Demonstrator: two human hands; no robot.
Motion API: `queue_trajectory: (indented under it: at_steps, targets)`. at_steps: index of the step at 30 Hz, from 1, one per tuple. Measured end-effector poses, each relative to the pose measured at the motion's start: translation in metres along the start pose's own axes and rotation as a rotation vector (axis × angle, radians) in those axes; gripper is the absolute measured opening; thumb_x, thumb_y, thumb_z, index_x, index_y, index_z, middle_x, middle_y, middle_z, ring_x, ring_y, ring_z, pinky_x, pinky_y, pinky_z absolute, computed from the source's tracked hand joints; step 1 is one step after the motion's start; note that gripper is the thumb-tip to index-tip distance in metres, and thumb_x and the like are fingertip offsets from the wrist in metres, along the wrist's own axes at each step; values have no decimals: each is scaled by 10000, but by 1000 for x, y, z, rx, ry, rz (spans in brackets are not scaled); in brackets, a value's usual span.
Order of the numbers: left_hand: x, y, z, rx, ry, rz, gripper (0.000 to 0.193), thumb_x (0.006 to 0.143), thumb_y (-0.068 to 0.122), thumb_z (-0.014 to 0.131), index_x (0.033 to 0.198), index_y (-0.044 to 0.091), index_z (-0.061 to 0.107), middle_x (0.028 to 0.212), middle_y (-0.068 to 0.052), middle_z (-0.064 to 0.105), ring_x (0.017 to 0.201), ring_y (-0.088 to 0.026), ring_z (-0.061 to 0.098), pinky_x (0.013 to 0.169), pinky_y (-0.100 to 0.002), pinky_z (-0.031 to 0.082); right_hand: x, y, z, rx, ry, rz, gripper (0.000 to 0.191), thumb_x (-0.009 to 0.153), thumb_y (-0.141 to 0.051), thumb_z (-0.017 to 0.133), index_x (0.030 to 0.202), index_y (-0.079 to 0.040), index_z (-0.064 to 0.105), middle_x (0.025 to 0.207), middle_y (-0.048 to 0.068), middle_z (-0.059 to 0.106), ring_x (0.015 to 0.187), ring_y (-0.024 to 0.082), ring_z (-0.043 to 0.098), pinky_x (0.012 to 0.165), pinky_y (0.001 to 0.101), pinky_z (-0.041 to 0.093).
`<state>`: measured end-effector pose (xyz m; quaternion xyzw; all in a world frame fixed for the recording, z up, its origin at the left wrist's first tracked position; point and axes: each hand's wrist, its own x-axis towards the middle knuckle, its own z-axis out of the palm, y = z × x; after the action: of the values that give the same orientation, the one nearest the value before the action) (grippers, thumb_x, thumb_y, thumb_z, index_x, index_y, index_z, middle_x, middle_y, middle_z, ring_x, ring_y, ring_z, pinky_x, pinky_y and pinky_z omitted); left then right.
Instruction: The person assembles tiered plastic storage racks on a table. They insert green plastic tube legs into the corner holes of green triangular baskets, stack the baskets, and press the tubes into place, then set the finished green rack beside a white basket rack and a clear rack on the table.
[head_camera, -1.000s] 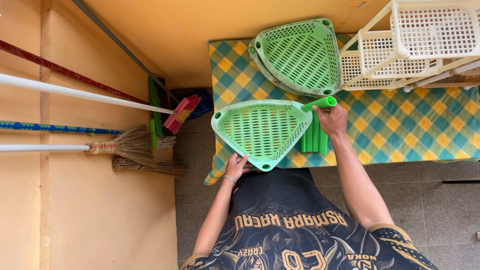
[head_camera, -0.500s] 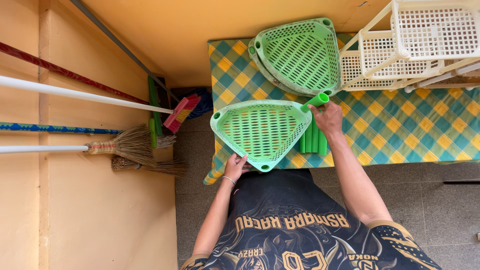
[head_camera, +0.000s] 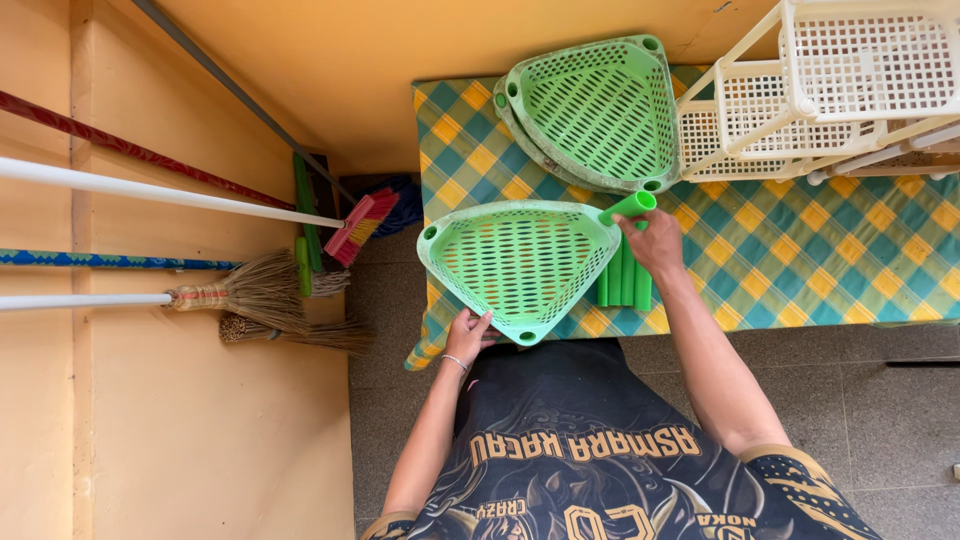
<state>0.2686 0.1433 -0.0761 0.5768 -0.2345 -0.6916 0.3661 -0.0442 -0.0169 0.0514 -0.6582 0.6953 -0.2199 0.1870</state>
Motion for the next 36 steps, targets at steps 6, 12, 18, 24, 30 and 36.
queue_trajectory:
  at_steps: [6, 12, 18, 24, 30, 36]
  targets:
    - [0, -3, -2, 13, 1, 18, 337, 1008, 308, 624, 1197, 35, 569, 1045, -126, 763, 892, -242, 757, 776, -396, 632, -29, 48, 7, 244, 102, 173, 416, 918, -241, 719, 1272, -24, 698, 1109, 150, 761, 1020, 259, 747, 917, 369, 575]
    - [1, -10, -3, 31, 16, -12, 353, 1003, 356, 617, 1182, 53, 583, 1011, -114, 757, 878, -237, 755, 760, -397, 622, -63, 79, 19, -94, -110, 507, 622, 847, -433, 828, 1272, -7, 671, 1125, 194, 732, 1060, 354, 697, 937, 462, 529]
    - [3, -16, -5, 56, 27, -19, 373, 1013, 384, 609, 1146, 35, 595, 1014, -107, 757, 887, -235, 755, 765, -403, 618, -77, 74, 31, -152, -205, 551, 599, 852, -431, 815, 1283, -34, 690, 1114, 226, 757, 1087, 378, 703, 963, 470, 536]
    - [0, -10, -2, 40, 32, -26, 372, 1007, 388, 601, 1154, 46, 599, 1015, -105, 752, 875, -240, 751, 762, -411, 618, -83, 73, 29, 184, -85, 392, 507, 833, -219, 837, 1234, 11, 629, 1134, 191, 738, 1048, 317, 707, 907, 413, 553]
    - [-2, 0, -2, 62, -8, -24, 393, 1010, 396, 599, 1166, 35, 605, 1011, -110, 742, 896, -241, 751, 779, -417, 618, -109, 71, 31, 687, -95, 313, 408, 893, -85, 777, 1217, 42, 564, 1162, 160, 745, 1088, 208, 705, 938, 339, 558]
    - [-2, 3, 0, 89, -27, -69, 420, 1015, 432, 569, 1166, 43, 612, 998, -124, 738, 894, -257, 753, 783, -422, 610, -131, 55, 36, 814, -130, 364, 465, 834, -90, 779, 1256, 11, 609, 1157, 116, 725, 1076, 192, 697, 937, 347, 574]
